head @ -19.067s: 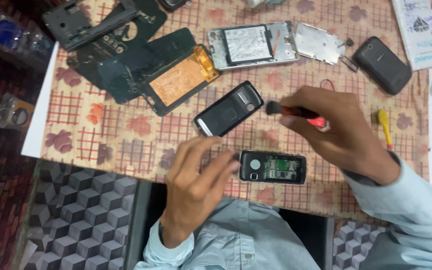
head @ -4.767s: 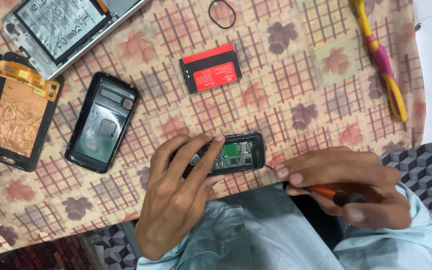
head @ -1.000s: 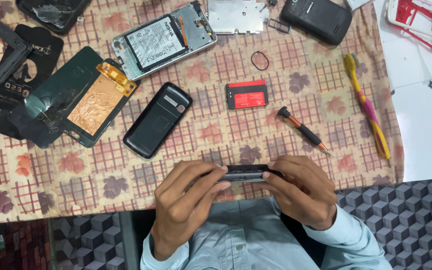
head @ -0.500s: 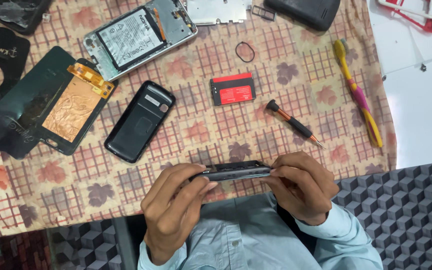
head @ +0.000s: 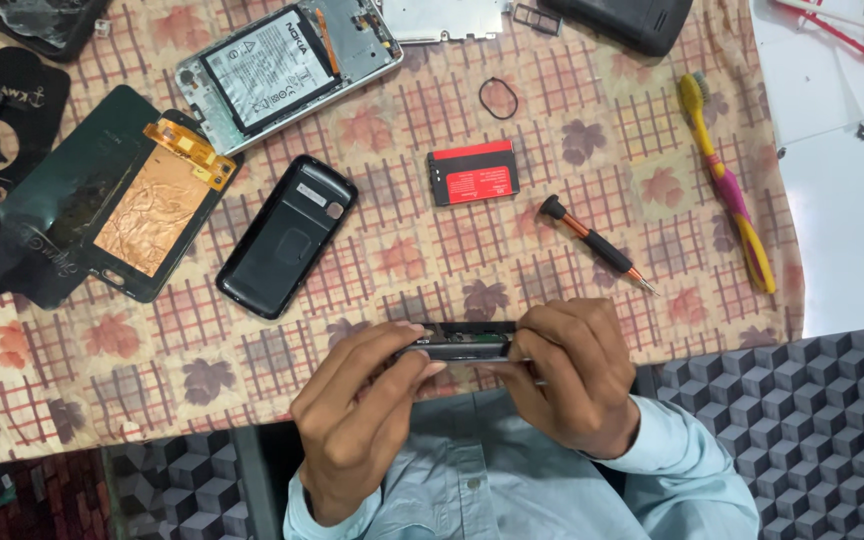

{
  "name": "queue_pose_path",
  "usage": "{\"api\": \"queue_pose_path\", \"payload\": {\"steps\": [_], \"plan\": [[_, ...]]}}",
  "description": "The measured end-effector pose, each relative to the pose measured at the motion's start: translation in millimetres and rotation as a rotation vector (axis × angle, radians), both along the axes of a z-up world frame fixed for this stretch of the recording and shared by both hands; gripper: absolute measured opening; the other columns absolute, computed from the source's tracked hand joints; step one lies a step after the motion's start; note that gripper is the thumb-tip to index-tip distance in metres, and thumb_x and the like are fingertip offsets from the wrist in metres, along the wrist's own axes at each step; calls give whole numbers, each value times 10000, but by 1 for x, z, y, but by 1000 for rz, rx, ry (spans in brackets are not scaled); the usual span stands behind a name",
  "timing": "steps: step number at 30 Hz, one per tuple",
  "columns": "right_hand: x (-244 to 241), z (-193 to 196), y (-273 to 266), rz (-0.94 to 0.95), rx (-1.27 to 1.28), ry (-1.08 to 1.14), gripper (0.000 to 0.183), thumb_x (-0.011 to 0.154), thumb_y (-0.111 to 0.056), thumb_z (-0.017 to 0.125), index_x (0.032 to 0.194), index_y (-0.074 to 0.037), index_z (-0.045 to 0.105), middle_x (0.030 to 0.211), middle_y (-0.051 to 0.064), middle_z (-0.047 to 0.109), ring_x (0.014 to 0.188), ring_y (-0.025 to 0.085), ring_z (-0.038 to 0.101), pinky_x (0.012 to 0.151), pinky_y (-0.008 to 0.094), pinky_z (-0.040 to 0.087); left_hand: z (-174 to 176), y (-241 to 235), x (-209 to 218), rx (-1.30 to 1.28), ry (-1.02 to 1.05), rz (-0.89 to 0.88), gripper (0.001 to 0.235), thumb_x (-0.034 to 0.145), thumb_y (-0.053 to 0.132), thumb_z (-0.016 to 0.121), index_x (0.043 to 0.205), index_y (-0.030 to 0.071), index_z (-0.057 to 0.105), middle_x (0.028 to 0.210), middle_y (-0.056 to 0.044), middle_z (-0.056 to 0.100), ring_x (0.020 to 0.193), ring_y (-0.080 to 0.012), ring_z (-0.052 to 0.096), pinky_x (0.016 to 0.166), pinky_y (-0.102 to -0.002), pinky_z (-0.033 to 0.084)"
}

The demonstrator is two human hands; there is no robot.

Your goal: The person uses a screwdriver to remove screws from a disassembled mobile phone, then uses their fingers to separate the phone's back cover from the main body. The person continues to unscrew and separate components of the phone.

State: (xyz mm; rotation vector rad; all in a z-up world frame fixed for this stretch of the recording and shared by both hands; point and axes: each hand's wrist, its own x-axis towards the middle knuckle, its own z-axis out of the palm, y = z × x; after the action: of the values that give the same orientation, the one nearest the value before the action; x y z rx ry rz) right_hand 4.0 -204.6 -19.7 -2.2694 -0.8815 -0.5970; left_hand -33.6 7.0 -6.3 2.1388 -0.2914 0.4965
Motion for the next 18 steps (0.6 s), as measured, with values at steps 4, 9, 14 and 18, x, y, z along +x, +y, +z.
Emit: {"api": "queue_pose_path", "payload": {"steps": [4,9,14,18], "plan": [[2,5,15,-20,-77,-95,354,753,-140,898,944,23,649,975,146,657,895,313,638,729,437,499,-1,-3,4,23,-18,44,226,767,-37,836,958,-52,717,1010,-182,732,928,-330,746,754,-389,622],[5,5,24,8,-67,-27,366,782,-109,853,1024,29,616,1018,176,667,937,347,661,767,451,521,-6,-4,5,-17,-19,92,210,833,-24,840,987,-46,700,1029,-159,737,884,-304,768,732,-359,632],[5,4,30,23,-83,19,290,812,-55,806,996,11,591,937,131,677,776,280,652,639,396,491,-9,0,-1,-61,54,127,244,785,24,891,928,-21,699,1030,-159,739,804,-265,772,641,-317,627],[7,7,30,32,-121,37,250,790,-43,785,952,-6,598,838,82,662,669,254,609,565,396,464,-10,3,-2,33,-178,65,251,763,-17,875,938,-3,695,984,-126,651,938,-332,702,725,-387,598]]}}
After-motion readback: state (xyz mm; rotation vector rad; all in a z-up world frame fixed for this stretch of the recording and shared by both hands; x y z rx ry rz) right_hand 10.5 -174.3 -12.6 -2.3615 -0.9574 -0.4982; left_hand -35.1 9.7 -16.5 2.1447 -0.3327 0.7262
